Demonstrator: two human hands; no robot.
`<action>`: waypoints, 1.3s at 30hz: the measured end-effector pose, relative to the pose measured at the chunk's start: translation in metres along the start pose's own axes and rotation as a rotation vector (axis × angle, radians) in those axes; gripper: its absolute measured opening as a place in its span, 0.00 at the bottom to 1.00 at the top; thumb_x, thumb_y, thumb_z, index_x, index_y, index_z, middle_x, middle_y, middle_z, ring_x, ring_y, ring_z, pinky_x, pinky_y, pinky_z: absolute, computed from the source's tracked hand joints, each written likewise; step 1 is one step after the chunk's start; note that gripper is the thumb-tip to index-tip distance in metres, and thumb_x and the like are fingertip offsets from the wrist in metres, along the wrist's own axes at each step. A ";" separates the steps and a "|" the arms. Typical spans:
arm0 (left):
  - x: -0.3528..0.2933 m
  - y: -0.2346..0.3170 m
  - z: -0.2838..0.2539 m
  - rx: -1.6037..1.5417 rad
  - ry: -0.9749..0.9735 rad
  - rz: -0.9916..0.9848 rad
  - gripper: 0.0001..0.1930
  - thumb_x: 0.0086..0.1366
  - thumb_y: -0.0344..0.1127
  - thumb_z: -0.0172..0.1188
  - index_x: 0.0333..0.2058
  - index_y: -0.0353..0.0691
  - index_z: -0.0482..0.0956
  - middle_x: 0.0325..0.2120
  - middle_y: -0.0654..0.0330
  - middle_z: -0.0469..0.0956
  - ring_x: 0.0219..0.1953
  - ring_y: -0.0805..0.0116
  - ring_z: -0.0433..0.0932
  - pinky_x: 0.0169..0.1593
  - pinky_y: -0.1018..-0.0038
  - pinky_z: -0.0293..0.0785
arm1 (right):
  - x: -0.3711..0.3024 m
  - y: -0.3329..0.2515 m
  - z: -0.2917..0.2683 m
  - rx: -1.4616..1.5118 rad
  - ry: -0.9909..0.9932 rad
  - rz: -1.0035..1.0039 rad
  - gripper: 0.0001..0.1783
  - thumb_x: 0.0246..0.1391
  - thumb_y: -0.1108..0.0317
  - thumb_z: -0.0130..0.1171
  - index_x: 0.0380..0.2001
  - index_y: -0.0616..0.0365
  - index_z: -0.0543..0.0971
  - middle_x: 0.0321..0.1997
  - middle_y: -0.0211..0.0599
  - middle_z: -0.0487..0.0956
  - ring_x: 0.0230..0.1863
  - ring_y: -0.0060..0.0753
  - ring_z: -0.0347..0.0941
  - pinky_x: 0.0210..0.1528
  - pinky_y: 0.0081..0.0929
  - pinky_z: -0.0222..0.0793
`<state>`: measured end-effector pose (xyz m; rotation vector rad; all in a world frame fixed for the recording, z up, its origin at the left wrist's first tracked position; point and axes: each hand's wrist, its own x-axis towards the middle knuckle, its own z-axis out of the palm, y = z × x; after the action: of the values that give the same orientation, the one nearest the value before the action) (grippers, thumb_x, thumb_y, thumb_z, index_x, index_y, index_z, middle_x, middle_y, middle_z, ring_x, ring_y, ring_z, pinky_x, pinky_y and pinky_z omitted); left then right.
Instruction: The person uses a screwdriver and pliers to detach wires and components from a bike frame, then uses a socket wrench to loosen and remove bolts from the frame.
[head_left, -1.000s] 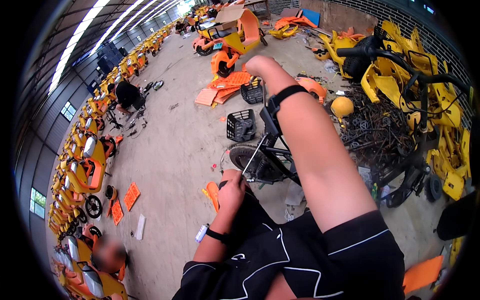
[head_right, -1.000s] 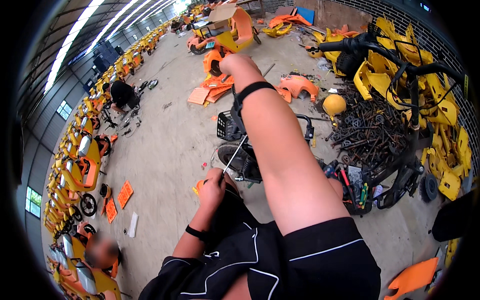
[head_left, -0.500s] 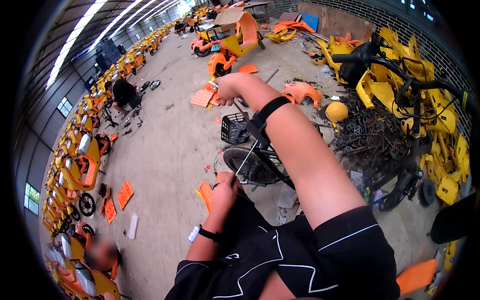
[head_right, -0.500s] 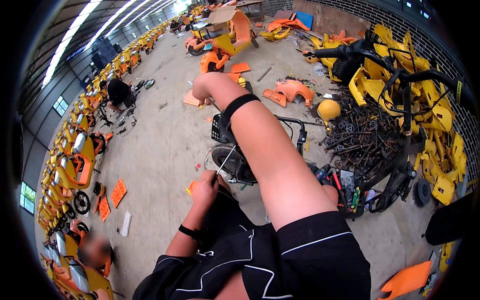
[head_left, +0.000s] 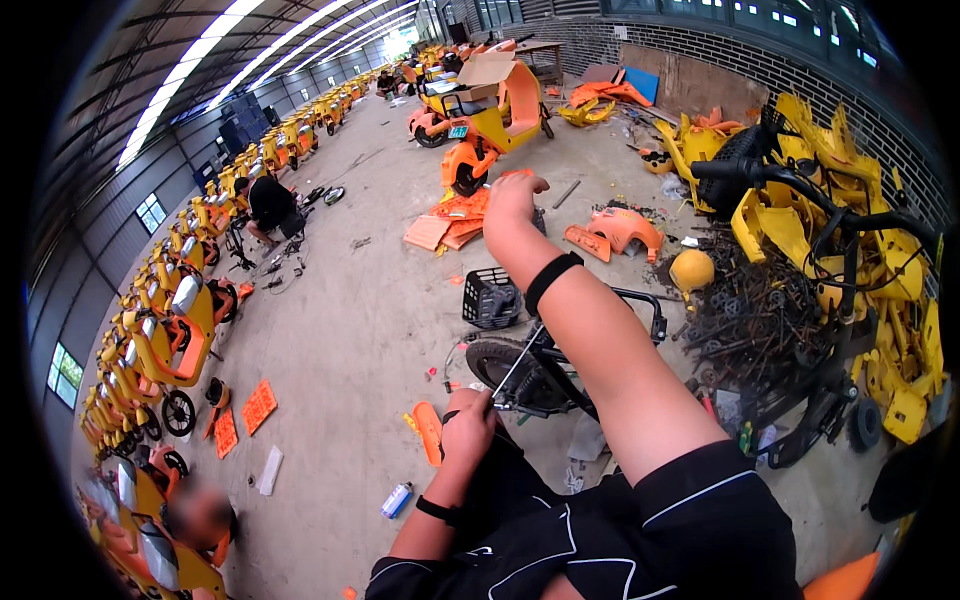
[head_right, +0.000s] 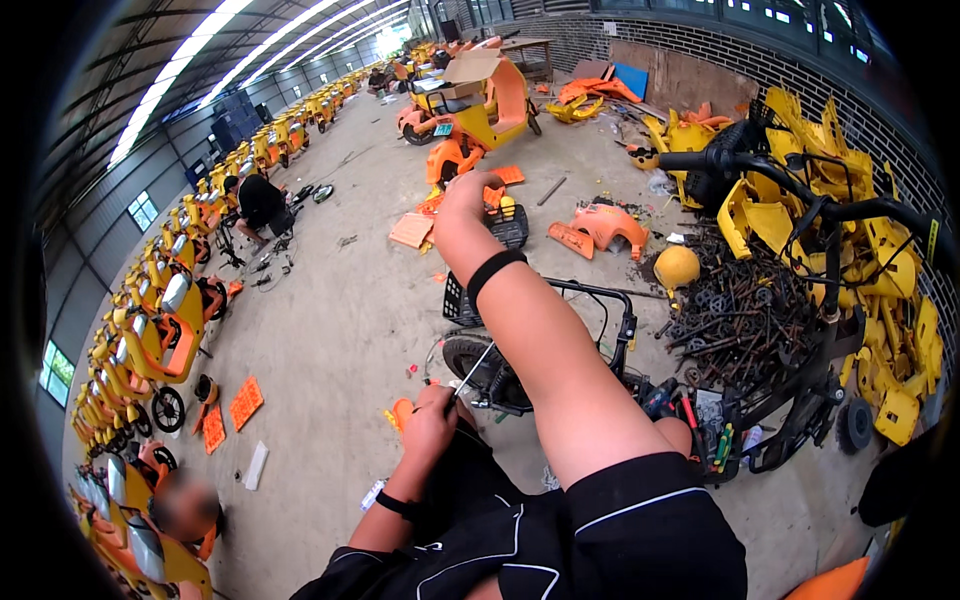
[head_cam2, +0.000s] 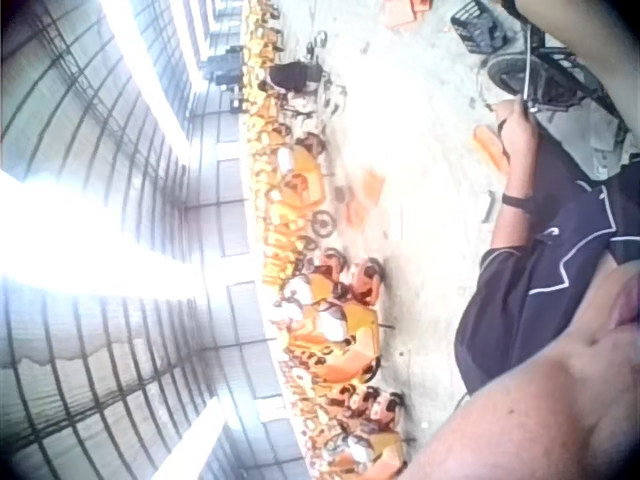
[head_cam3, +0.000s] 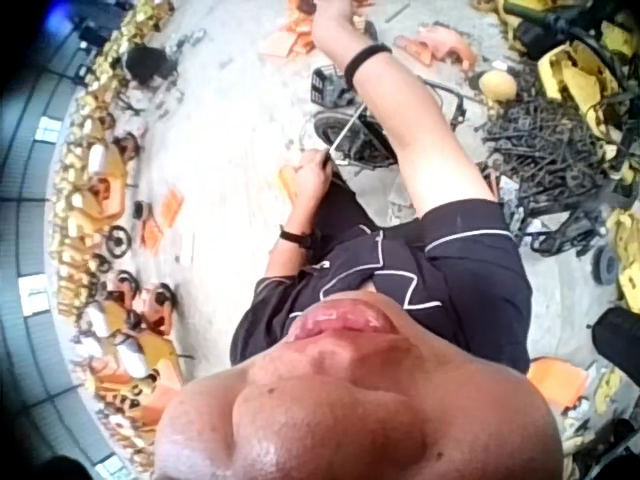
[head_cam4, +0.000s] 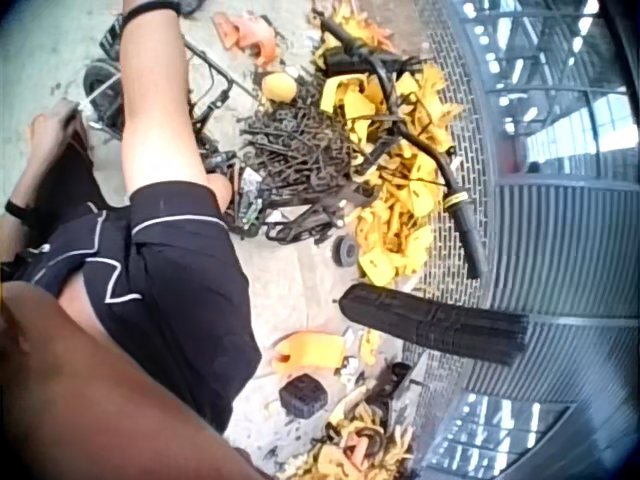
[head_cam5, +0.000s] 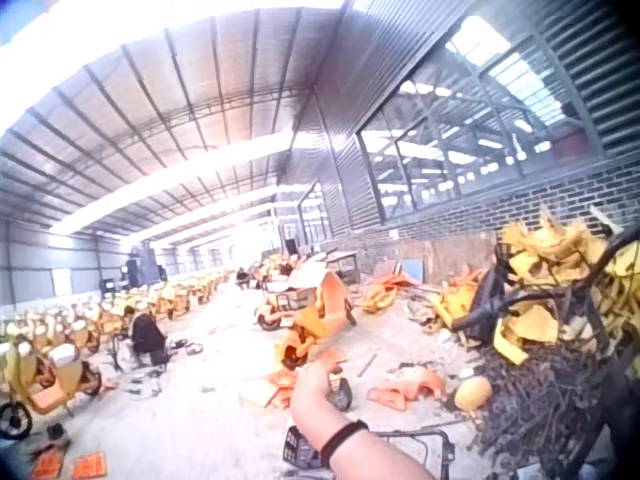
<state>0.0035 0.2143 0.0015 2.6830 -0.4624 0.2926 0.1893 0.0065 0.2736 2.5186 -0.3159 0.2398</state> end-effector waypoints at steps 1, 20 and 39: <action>-0.001 0.001 -0.001 0.008 -0.011 -0.008 0.20 0.67 0.44 0.59 0.57 0.55 0.79 0.30 0.51 0.85 0.29 0.46 0.85 0.33 0.52 0.80 | -0.002 0.009 -0.007 0.158 -0.100 -0.066 0.33 0.61 0.62 0.60 0.67 0.62 0.70 0.63 0.45 0.79 0.56 0.46 0.81 0.51 0.54 0.77; 0.007 0.011 0.000 -0.022 -0.084 -0.087 0.20 0.64 0.42 0.61 0.55 0.54 0.81 0.33 0.49 0.85 0.33 0.46 0.85 0.37 0.53 0.81 | 0.015 0.003 0.080 0.598 0.854 -0.063 0.08 0.51 0.58 0.65 0.26 0.48 0.83 0.30 0.26 0.84 0.41 0.32 0.78 0.48 0.36 0.65; 0.019 0.008 -0.006 -0.008 -0.170 -0.041 0.20 0.67 0.40 0.61 0.57 0.53 0.77 0.31 0.51 0.84 0.31 0.47 0.84 0.33 0.55 0.79 | 0.024 0.035 0.147 2.331 0.842 -0.966 0.17 0.40 0.74 0.74 0.16 0.47 0.71 0.33 0.21 0.73 0.58 0.36 0.66 0.70 0.41 0.51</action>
<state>0.0176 0.2051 0.0149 2.7179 -0.4560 0.0509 0.2173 -0.1098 0.1780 3.0094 2.9077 1.9117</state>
